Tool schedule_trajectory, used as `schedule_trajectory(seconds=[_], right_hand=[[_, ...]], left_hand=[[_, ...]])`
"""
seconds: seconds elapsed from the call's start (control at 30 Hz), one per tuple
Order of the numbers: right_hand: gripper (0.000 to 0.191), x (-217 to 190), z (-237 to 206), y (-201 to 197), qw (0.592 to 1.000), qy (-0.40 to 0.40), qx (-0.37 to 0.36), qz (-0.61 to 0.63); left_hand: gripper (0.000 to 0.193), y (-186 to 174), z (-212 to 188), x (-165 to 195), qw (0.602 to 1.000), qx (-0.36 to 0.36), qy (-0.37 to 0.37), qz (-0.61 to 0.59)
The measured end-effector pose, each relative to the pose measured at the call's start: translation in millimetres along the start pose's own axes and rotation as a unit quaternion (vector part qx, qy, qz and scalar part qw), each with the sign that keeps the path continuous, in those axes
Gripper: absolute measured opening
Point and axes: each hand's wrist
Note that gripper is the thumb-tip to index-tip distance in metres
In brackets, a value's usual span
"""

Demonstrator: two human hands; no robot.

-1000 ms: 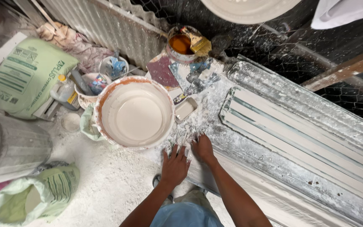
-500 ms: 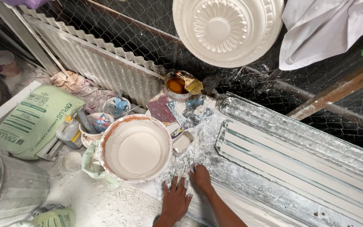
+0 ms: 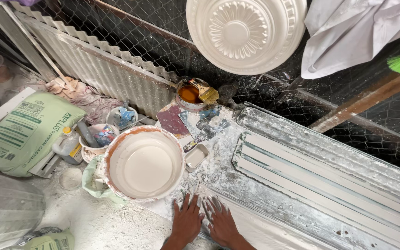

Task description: The person wipes a long metal mold with a cloth, then dips the cloth into a bucket of white liquid and pours the liquid into the mold. The person spreads the liquid along the mold with the cloth and briefly touches a hanging decorative plaster piece.

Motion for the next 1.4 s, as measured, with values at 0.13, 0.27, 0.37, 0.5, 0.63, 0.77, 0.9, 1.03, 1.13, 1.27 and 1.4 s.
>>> schedule_trajectory(seconds=[0.13,0.27,0.37,0.5,0.63,0.77,0.9,1.03,1.13,1.27,1.4], right_hand=[[0.072,15.9,-18.2,13.3,0.998,0.005,-0.067,-0.013],[0.074,37.9,-34.5,21.8,0.995,-0.034,-0.077,-0.046],[0.075,50.0,-48.2,27.0,0.995,-0.048,-0.061,-0.070],[0.075,56.9,-68.4,27.1,0.995,-0.062,0.016,-0.073],[0.067,49.3,-62.0,21.6,0.991,0.051,-0.108,-0.058],[0.065,24.2,-27.7,22.1,0.996,0.019,-0.089,-0.018],[0.062,8.1,-9.8,24.2,0.998,-0.047,-0.025,-0.018],[0.059,16.3,-20.0,23.9,0.998,-0.035,-0.054,-0.010],[0.061,28.5,-20.7,21.9,0.995,-0.098,0.023,0.011],[0.067,35.5,10.1,17.2,0.998,-0.066,-0.010,0.009],[0.065,30.6,41.9,8.2,0.995,-0.092,-0.039,-0.004]], left_hand=[[0.055,3.2,0.5,-4.2,1.000,0.010,0.010,-0.015],[0.053,4.4,3.9,-9.4,0.999,0.037,0.016,-0.030],[0.050,6.6,4.6,-8.6,0.998,0.045,0.014,-0.047],[0.049,13.6,1.0,-11.0,0.996,0.088,0.012,-0.027],[0.049,23.1,-0.1,-14.1,0.993,0.108,-0.001,-0.048],[0.047,29.3,-2.1,-15.6,0.990,0.137,0.014,-0.037],[0.043,31.5,-5.3,-16.8,0.989,0.141,0.031,-0.014],[0.041,35.4,-7.3,-16.8,0.989,0.142,0.047,0.003],[0.040,38.8,-7.1,-15.7,0.986,0.161,0.044,-0.005],[0.038,40.4,-8.4,-12.9,0.989,0.145,0.036,-0.004],[0.041,35.1,-6.8,-11.4,0.993,0.117,0.027,0.009]])
Point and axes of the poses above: each hand's wrist, its own z-axis towards the middle knuckle, its own y-axis out of the palm, x = y × z, and after that the axes turned 5 degrees about -y, right-handed
